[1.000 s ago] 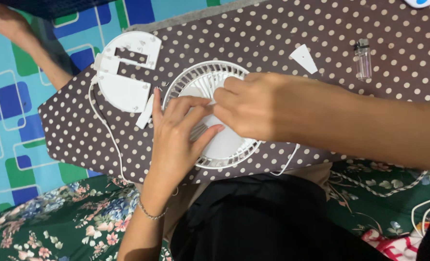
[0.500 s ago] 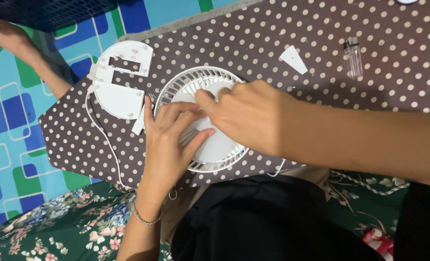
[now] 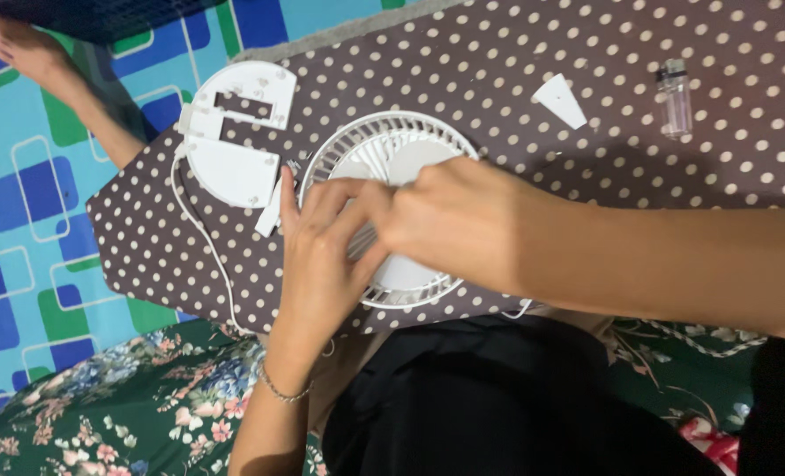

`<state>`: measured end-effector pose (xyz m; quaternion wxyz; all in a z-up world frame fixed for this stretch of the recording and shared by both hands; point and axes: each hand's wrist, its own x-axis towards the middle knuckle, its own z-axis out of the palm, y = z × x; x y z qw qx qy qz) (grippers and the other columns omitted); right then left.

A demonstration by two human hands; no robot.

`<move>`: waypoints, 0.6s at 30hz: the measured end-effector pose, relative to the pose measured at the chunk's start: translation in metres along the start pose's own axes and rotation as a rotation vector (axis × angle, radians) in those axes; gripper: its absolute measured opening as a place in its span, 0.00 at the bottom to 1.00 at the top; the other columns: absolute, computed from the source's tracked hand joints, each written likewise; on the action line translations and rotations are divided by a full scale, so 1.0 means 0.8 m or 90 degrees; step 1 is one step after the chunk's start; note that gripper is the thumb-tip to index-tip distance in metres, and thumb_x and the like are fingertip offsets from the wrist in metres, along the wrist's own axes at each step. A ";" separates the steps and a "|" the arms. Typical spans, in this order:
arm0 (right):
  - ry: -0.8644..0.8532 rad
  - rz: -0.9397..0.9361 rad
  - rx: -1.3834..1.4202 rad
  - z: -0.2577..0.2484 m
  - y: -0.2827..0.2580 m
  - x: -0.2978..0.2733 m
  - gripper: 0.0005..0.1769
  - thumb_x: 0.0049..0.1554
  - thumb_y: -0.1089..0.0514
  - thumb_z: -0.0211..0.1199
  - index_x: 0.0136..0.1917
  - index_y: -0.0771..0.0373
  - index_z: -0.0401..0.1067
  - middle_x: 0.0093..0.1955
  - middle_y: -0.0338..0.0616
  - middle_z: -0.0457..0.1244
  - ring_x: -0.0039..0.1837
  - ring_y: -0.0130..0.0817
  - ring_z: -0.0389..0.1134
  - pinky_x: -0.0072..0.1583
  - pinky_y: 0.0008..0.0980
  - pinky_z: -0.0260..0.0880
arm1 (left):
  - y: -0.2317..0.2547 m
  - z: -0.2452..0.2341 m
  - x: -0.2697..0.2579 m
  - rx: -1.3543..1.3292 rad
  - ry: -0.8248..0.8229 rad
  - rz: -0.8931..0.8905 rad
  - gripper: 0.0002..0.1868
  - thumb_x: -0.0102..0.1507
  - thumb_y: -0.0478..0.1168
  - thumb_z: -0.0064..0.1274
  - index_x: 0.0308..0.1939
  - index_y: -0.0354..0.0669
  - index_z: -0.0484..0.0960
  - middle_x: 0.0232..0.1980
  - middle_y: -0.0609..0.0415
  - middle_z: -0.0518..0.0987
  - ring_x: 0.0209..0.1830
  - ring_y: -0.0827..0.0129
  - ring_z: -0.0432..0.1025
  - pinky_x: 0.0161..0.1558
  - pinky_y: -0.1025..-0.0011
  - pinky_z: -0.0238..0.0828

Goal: The person assembles a small white electric fan by hand. They place the fan blades onto the motor hub, secure the blades with a plastic cap, and then attach the front grille to the fan housing.

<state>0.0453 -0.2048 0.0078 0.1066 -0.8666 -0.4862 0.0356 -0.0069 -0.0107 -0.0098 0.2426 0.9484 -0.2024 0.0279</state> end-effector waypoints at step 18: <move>0.174 -0.226 -0.145 -0.020 0.024 -0.027 0.07 0.48 0.58 0.66 0.39 0.60 0.69 0.41 0.35 0.63 0.46 0.25 0.66 0.42 0.23 0.69 | 0.001 0.000 0.001 -0.009 0.006 -0.007 0.16 0.56 0.39 0.67 0.47 0.42 0.84 0.53 0.58 0.79 0.59 0.60 0.71 0.77 0.37 0.37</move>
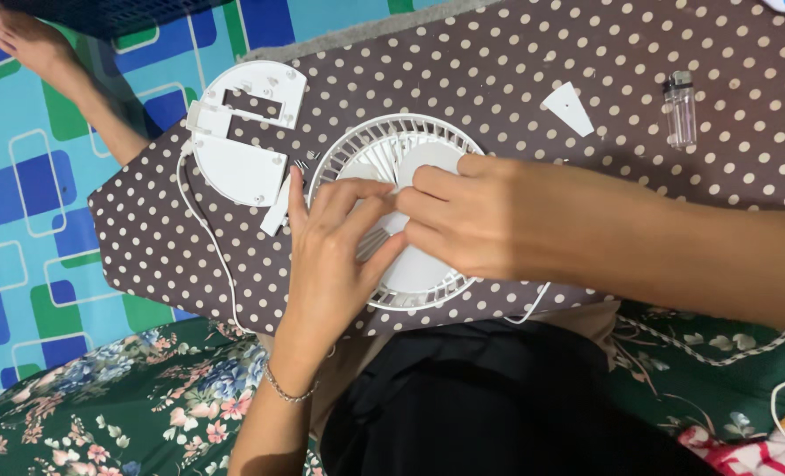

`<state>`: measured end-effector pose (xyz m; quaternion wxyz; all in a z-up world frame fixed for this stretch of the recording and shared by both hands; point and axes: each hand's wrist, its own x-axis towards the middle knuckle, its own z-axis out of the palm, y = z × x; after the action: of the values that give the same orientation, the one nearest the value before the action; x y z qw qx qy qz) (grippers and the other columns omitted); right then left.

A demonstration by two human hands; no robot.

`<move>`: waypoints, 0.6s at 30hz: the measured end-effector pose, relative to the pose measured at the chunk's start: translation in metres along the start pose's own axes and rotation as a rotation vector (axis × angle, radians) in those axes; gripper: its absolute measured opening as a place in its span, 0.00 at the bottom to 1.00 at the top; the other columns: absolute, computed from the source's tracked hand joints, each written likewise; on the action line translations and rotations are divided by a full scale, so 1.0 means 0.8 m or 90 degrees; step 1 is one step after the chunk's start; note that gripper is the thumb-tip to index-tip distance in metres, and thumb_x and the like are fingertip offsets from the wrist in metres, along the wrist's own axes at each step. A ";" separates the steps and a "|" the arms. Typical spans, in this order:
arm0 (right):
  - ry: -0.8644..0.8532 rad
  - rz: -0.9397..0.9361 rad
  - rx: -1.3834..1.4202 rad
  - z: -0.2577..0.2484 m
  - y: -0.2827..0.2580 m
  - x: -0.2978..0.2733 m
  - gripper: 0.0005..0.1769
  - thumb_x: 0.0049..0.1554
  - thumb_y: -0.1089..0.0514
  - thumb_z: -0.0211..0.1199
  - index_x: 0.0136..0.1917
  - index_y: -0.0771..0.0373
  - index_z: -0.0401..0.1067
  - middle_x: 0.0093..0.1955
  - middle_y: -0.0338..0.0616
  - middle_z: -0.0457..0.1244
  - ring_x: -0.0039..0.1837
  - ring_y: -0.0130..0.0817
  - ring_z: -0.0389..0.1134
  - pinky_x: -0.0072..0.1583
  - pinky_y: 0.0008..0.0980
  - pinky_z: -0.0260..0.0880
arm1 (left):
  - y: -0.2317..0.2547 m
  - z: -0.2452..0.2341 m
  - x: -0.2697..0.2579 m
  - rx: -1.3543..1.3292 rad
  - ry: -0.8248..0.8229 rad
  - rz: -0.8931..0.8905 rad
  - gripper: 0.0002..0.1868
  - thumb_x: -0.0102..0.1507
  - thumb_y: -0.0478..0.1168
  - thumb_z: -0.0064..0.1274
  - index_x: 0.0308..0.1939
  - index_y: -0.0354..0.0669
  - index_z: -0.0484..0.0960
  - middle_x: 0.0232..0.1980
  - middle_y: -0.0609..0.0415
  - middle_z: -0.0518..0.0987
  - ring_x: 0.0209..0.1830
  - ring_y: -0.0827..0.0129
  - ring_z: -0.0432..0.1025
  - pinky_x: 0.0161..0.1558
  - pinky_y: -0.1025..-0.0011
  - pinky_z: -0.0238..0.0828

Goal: The person assembles a small white electric fan by hand. They place the fan blades onto the motor hub, secure the blades with a plastic cap, and then attach the front grille to the fan housing.

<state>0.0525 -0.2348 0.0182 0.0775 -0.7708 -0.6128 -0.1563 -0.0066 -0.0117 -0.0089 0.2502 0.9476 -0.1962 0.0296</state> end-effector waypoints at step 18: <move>-0.250 0.216 0.136 0.031 -0.011 0.006 0.18 0.53 0.62 0.65 0.54 0.69 0.65 0.32 0.43 0.64 0.35 0.36 0.70 0.36 0.31 0.71 | 0.000 0.003 0.000 0.009 0.000 -0.009 0.17 0.58 0.44 0.68 0.47 0.43 0.85 0.52 0.57 0.79 0.58 0.61 0.71 0.77 0.37 0.37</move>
<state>0.0489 -0.2208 -0.0039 0.0634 -0.8652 -0.4914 0.0768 -0.0069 -0.0131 -0.0109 0.2437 0.9508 -0.1893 0.0295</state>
